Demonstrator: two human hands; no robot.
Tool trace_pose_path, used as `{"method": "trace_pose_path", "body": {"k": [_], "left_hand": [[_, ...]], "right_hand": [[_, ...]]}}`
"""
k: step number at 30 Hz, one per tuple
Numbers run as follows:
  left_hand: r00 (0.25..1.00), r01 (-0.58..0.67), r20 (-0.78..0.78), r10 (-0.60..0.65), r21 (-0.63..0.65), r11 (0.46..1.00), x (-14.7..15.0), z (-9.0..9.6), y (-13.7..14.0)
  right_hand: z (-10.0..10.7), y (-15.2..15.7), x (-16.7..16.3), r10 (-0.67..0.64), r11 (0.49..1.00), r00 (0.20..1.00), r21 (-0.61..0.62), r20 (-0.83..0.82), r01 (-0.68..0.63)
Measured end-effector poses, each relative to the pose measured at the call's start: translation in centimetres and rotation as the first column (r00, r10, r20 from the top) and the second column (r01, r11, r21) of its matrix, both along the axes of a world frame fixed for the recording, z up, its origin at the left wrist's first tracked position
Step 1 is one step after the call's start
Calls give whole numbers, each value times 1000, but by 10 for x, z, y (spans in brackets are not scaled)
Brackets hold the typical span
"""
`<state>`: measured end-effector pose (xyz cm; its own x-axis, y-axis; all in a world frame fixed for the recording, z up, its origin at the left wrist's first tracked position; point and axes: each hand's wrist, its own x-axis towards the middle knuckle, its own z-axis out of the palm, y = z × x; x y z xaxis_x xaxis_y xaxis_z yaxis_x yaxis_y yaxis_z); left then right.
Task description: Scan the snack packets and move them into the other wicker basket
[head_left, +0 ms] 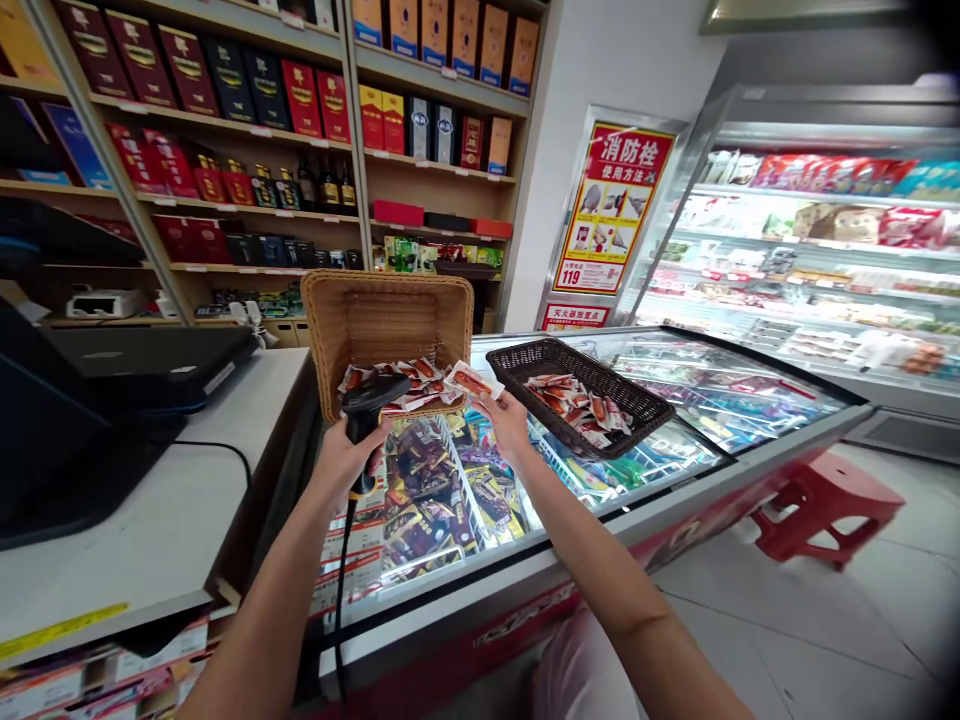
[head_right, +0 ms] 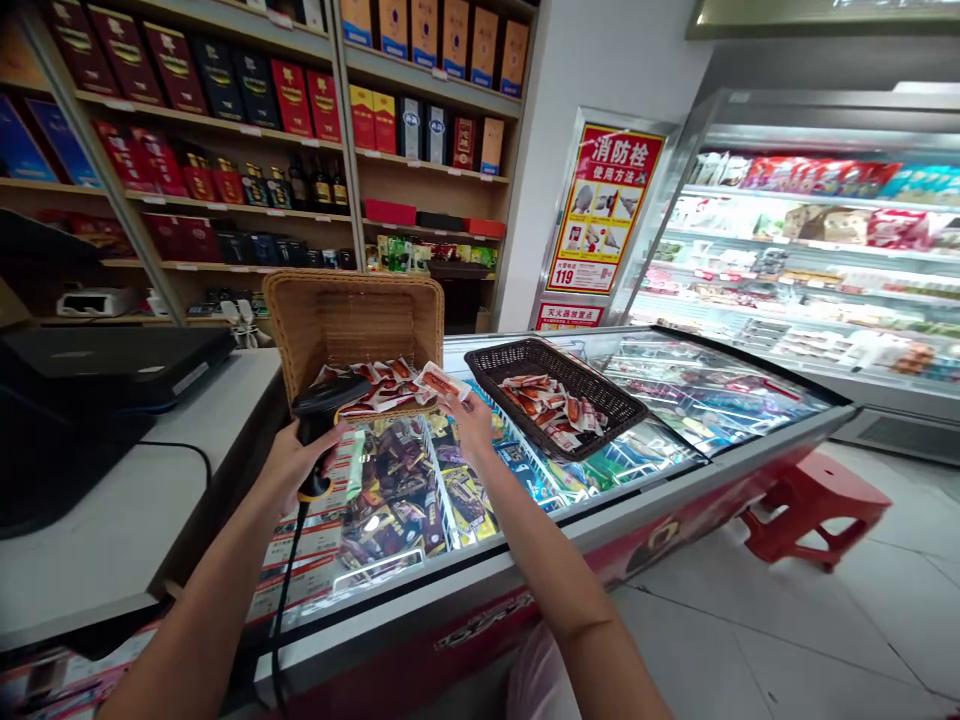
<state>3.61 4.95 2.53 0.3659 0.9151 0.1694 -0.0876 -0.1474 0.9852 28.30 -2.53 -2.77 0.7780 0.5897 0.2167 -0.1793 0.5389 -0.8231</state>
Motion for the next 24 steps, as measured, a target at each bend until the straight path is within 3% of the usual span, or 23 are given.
{"method": "trace_pose_path", "body": {"k": [3,8,24], "left_hand": [[979,163,-124,-161,3,987,6,-7,-4],[939,256,-238,-247,6,967,11,-19,-1],[954,241,-174,-245,-40,970,14,-19,0]], "right_hand": [[-11,-8,13,-40,999,997,23,-67,42],[-16,-6,17,-39,998,995,55,-93,44],[-8,-15,8,18,999,1000,49,2,-18]]}}
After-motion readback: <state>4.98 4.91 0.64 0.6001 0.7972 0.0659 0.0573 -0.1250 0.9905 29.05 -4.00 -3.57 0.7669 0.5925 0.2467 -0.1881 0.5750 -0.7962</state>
